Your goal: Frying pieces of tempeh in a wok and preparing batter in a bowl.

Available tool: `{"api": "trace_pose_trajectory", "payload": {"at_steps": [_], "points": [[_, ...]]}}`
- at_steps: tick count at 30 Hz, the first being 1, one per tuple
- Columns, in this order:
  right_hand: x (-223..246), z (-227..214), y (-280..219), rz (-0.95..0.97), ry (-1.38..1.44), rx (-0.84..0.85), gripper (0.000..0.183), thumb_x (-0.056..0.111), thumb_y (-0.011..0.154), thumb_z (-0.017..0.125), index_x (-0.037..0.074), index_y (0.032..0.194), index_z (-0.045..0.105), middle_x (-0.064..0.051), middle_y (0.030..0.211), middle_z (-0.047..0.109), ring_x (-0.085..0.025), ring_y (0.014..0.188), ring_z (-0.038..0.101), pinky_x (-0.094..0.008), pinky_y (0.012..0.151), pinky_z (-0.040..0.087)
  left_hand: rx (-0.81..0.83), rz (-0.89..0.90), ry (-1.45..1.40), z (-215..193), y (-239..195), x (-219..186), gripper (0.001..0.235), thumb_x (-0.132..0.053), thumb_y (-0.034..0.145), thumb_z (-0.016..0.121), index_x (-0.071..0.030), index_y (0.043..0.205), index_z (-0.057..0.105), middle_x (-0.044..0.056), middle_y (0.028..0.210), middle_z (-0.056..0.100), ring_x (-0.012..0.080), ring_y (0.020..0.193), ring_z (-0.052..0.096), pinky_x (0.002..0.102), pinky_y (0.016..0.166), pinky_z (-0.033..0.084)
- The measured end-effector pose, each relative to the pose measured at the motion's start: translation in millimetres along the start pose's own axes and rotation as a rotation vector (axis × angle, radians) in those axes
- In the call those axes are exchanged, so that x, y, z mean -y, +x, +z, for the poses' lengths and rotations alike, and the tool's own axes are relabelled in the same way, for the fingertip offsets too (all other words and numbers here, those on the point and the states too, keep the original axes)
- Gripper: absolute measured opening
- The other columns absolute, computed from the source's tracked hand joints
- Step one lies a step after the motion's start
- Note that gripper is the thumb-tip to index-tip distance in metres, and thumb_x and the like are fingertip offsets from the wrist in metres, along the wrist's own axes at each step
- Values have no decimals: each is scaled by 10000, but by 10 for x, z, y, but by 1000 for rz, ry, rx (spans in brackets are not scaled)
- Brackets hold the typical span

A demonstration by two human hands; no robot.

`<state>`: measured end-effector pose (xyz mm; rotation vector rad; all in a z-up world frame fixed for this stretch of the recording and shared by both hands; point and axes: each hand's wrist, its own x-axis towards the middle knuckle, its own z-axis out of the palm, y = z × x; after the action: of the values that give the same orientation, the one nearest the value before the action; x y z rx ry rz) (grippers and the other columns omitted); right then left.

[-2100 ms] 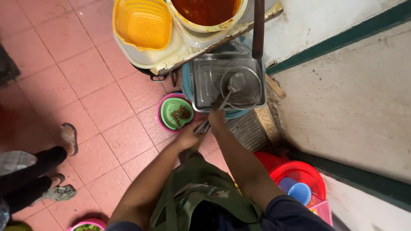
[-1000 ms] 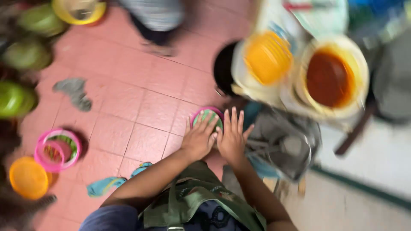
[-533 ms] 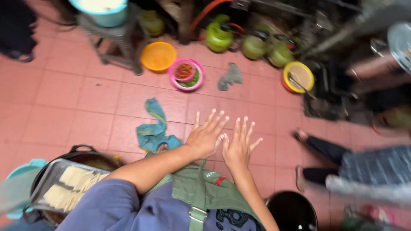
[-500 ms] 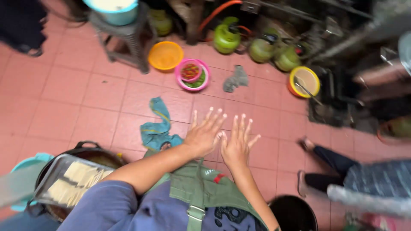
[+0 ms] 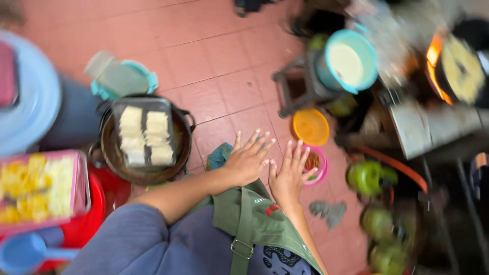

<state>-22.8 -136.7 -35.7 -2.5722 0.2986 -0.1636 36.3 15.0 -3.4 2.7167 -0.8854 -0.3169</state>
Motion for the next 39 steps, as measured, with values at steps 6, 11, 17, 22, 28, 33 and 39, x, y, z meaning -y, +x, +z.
{"api": "trace_pose_trajectory", "payload": {"at_steps": [6, 11, 17, 22, 28, 33, 39], "points": [[85, 84, 1085, -437, -35, 125, 795, 358, 937, 663, 121, 1610, 313, -124, 1716, 145, -383, 1586, 87, -824, 1112, 44, -255, -308, 33, -244, 280, 339, 666, -342, 970, 536, -151, 1577, 338, 104, 1659, 255, 320, 1545, 178, 727, 1166, 82], [164, 56, 1855, -772, -56, 235, 801, 348, 926, 676, 112, 1601, 315, -154, 1716, 133, -405, 1583, 85, -826, 1103, 59, -478, -642, -22, -97, 474, 423, 657, -341, 964, 548, -157, 1568, 368, 100, 1652, 280, 316, 1543, 190, 728, 1164, 83], [609, 367, 2357, -1076, -98, 407, 832, 340, 910, 697, 110, 1603, 297, -182, 1699, 131, -428, 1567, 90, -814, 1099, 97, -612, -993, -98, 263, 243, 490, 610, -361, 986, 541, -176, 1552, 408, 89, 1642, 317, 301, 1541, 198, 731, 1176, 69], [1392, 661, 2154, -1295, -111, 529, 870, 309, 875, 717, 106, 1597, 276, -176, 1688, 134, -421, 1557, 105, -780, 1136, 113, -722, -1275, -90, 340, -264, 594, 614, -368, 967, 548, -189, 1539, 414, 80, 1644, 317, 308, 1544, 190, 733, 1163, 66], [2050, 1385, 1898, -1389, 182, 794, 799, 210, 881, 740, 54, 1562, 353, -263, 1625, 295, -477, 1512, 258, -565, 1207, 288, -865, -1428, -224, 392, -818, 990, 646, -353, 974, 554, -195, 1574, 372, 96, 1652, 312, 345, 1542, 205, 730, 1170, 79], [2328, 2533, 1998, -751, 380, 1244, 598, 214, 912, 686, 47, 1456, 502, -131, 1349, 636, -277, 1189, 625, -400, 959, 543, -837, -1441, -313, 527, -1159, 1441, 624, -349, 996, 550, -165, 1564, 370, 135, 1633, 308, 381, 1514, 218, 750, 1133, 89], [2850, 4069, 2297, -379, 265, 1368, 523, 165, 946, 659, 28, 1438, 549, -122, 1198, 665, -221, 969, 623, -373, 785, 498, -812, -1603, -343, 751, -1250, 1963, 624, -381, 981, 535, -191, 1556, 383, 111, 1622, 352, 363, 1525, 245, 745, 1154, 107]]}}
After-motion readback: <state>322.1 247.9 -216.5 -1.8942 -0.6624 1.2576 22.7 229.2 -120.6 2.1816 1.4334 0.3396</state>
